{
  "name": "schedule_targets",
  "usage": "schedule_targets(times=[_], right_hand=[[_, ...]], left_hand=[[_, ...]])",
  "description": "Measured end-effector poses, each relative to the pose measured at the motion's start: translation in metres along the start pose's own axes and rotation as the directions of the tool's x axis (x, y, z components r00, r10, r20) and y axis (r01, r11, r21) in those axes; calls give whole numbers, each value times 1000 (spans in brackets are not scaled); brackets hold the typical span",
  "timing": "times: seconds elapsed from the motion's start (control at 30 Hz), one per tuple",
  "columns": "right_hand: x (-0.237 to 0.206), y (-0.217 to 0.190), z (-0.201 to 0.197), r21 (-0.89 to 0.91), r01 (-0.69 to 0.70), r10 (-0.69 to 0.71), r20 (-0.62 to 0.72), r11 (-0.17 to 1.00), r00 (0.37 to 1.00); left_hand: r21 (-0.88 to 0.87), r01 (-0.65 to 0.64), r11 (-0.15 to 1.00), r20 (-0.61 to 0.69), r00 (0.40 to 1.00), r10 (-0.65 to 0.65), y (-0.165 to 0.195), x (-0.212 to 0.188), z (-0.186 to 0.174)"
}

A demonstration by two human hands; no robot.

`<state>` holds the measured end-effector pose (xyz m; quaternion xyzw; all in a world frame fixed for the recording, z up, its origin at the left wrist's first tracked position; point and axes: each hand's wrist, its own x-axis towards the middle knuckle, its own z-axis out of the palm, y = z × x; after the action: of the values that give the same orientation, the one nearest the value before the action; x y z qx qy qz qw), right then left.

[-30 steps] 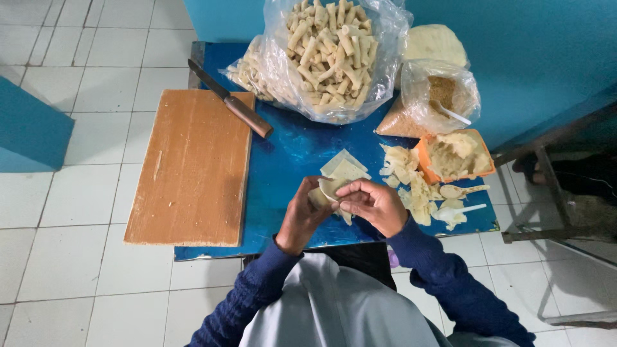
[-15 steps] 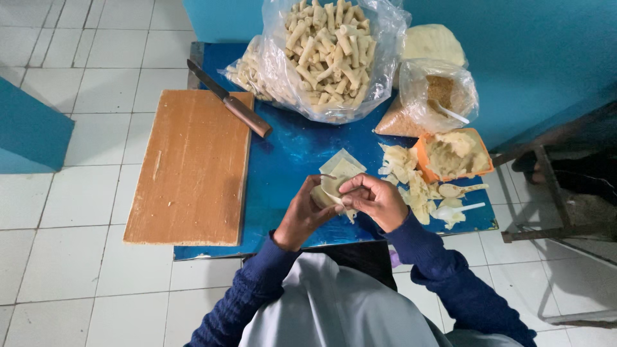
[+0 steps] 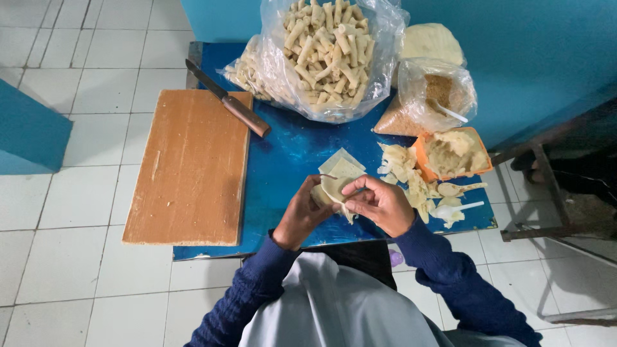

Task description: The person sits at a blue table folding thin square wrapper sheets into triangles. They use a spoon to scoop brown filling powder from a plastic bag onto a wrapper, fold the wrapper over the filling, press the edges, and place the folded piece in a growing stack on the table.

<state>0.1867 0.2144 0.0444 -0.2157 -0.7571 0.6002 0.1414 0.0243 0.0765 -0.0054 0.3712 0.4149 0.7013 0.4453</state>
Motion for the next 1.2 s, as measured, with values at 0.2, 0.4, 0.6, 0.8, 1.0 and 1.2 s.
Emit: schedule_targets(times=[0.2, 0.4, 0.6, 0.8, 1.0, 1.2], right_hand=[[1, 1, 5, -46, 52, -52, 6, 998, 999], [0, 6, 3, -52, -2, 2, 16, 999, 1000], [4, 26, -10, 74, -22, 17, 70, 997, 997], [4, 22, 2, 61, 66, -68, 33, 996, 997], [-6, 7, 30, -458, 233, -319, -120, 858, 940], [7, 30, 9, -71, 45, -50, -68, 996, 996]], left_hand=[[117, 36, 993, 11, 999, -37, 5, -2, 5], [201, -14, 979, 8, 1000, 12, -5, -3, 2], [134, 16, 991, 3, 1000, -16, -6, -6, -2], [479, 136, 867, -125, 988, -85, 21, -10, 4], [666, -185, 723, -28, 962, 272, 40, -17, 18], [555, -84, 828, -41, 991, 127, 47, -26, 12]])
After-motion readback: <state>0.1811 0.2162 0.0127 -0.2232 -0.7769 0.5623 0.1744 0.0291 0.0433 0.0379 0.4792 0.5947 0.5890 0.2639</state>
